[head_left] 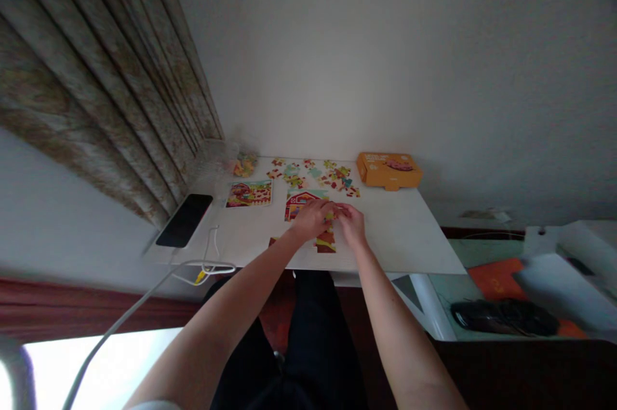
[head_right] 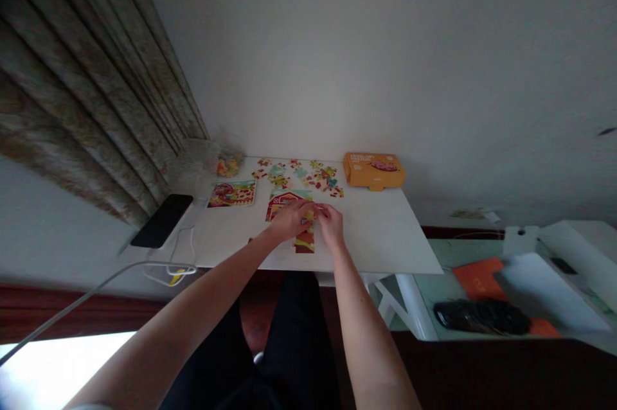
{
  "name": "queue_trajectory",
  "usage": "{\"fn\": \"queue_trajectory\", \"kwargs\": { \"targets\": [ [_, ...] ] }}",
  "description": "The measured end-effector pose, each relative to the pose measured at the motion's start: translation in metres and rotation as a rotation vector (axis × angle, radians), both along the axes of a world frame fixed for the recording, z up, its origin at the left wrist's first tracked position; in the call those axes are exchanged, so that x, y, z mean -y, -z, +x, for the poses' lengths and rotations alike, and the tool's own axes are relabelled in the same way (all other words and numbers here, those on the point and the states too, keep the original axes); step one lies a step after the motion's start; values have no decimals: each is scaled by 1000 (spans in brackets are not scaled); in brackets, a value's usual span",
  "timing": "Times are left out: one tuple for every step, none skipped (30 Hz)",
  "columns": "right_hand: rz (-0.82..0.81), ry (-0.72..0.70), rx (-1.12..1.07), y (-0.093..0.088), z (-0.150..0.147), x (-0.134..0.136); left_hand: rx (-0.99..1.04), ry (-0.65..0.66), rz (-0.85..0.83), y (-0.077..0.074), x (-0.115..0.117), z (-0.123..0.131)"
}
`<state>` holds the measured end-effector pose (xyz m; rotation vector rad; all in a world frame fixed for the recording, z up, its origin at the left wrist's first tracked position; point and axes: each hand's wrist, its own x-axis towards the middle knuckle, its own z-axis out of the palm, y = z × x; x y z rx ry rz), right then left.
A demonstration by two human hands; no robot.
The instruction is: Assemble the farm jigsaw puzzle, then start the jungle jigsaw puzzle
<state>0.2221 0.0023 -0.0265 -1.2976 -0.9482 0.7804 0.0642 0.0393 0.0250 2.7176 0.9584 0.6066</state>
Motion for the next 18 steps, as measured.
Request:
{"fn": "queue_trajectory", "kwargs": {
  "targets": [
    [-1,2,31,0,0,0,-1,-16,18,-1,0,-3],
    [-3,11,74,0,-1,0,11,-37,32,-1,0,-8],
    [-3,25,133,0,-2,1,34,-57,41,0,0,-14],
    [3,33,213,0,-3,1,63,-69,45,0,0,-22],
    [15,24,314,-1,-5,1,91,-74,44,2,0,-33],
    [32,1,428,-2,-6,1,114,-70,40,4,1,-46],
    [49,-34,546,-3,-8,1,123,-51,33,7,2,-60],
    [61,-71,659,-3,-11,1,129,-46,22,10,5,-75],
    [62,-105,761,-4,-13,1,133,-57,4,14,8,-90],
    [50,-131,851,-4,-15,1,139,-71,-13,17,12,-103],
    [28,-148,927,-3,-17,1,136,-83,-32,21,17,-116],
    [1,-158,991,-2,-19,1,132,-97,-48,24,22,-126],
    [-25,-164,1042,-1,-21,0,127,-112,-59,27,27,-133],
    [-47,-166,1078,1,-22,0,119,-127,-66,28,31,-138],
    [-62,-164,1099,2,-23,-1,109,-141,-70,29,35,-140],
    [-72,-159,1110,3,-24,-2,98,-153,-71,29,37,-140],
    [-78,-155,1113,4,-25,-2,85,-161,-72,27,39,-139],
    [-81,-155,1112,5,-25,-3,70,-162,-71,25,39,-136]
  ]
}}
